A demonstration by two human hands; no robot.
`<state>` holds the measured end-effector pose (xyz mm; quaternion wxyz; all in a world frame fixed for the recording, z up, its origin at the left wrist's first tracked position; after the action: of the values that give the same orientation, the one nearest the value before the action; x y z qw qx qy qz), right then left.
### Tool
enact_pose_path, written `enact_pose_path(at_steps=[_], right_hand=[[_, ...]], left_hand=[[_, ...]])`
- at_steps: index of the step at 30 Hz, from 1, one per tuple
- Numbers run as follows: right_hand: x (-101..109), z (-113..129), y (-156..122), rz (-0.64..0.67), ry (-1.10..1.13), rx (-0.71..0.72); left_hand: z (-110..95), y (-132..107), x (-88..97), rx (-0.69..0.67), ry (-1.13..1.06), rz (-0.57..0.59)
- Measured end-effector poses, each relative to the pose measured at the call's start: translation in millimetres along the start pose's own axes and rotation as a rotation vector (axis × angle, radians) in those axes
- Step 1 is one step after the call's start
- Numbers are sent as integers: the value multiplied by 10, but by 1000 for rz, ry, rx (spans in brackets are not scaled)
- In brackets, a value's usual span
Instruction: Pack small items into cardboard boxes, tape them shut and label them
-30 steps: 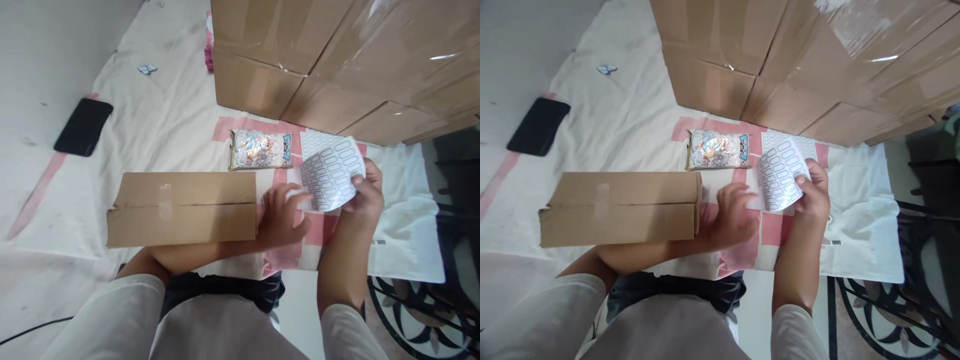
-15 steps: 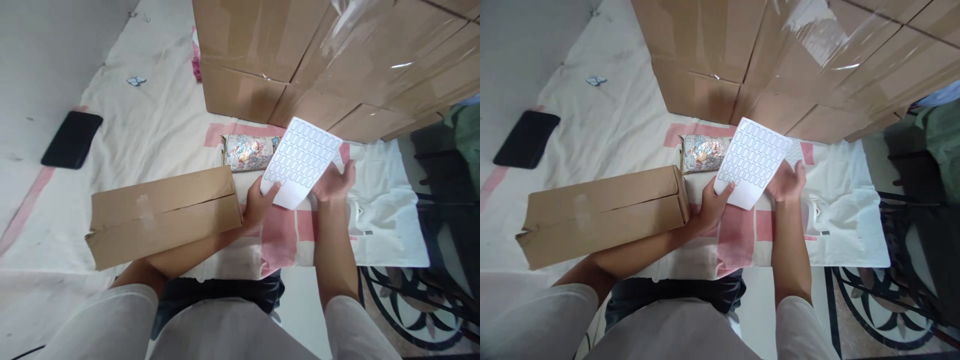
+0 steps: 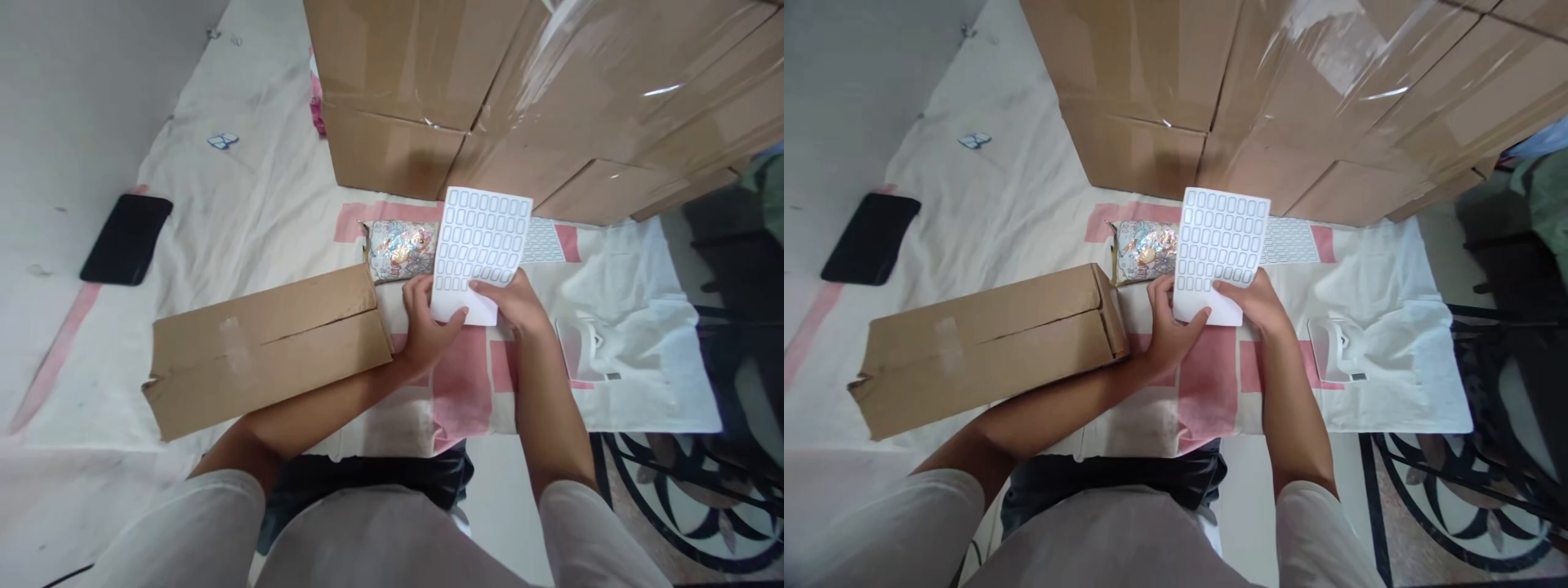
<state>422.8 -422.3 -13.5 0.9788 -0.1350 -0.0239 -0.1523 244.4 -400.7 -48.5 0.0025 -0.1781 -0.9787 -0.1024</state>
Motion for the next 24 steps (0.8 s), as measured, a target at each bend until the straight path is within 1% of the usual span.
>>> enact_pose_path(at_steps=[2, 3, 5, 7, 9, 12, 14, 17, 20, 24], right_hand=[[105, 78, -17, -70, -83, 15], [138, 114, -29, -77, -127, 11], [153, 173, -55, -36, -179, 4], [120, 207, -82, 41, -166, 6], [80, 211, -102, 109, -128, 5], [43, 182, -113, 181, -92, -13], [33, 184, -119, 207, -91, -4], [21, 231, -142, 200, -127, 23], [0, 262, -167, 195, -171, 18], [0, 229, -153, 221, -204, 7]], left_hand=[[-35, 14, 23, -58, 126, -10], [-48, 22, 26, -69, 174, -2], [-68, 32, 14, -66, 263, 36], [-79, 28, -14, -54, 338, 84], [-91, 14, -36, -53, 387, 107], [-107, -2, -39, -52, 404, 100], [-121, -3, -30, -55, 395, 98], [-142, 6, -11, -53, 361, 109], [-152, 14, 5, -36, 322, 117], [-149, 15, 18, -6, 286, 103]])
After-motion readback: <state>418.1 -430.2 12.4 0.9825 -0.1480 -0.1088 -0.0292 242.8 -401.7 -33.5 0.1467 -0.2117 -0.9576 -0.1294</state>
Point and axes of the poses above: each hand's wrist, its own y-axis towards the middle knuckle, its own x-axis out of the back of the hand, z = x × y, the point moved 5 cm from there along y, towards the middle knuckle, and after that the axes turned 8 degrees about z, right-handed, at the moved point
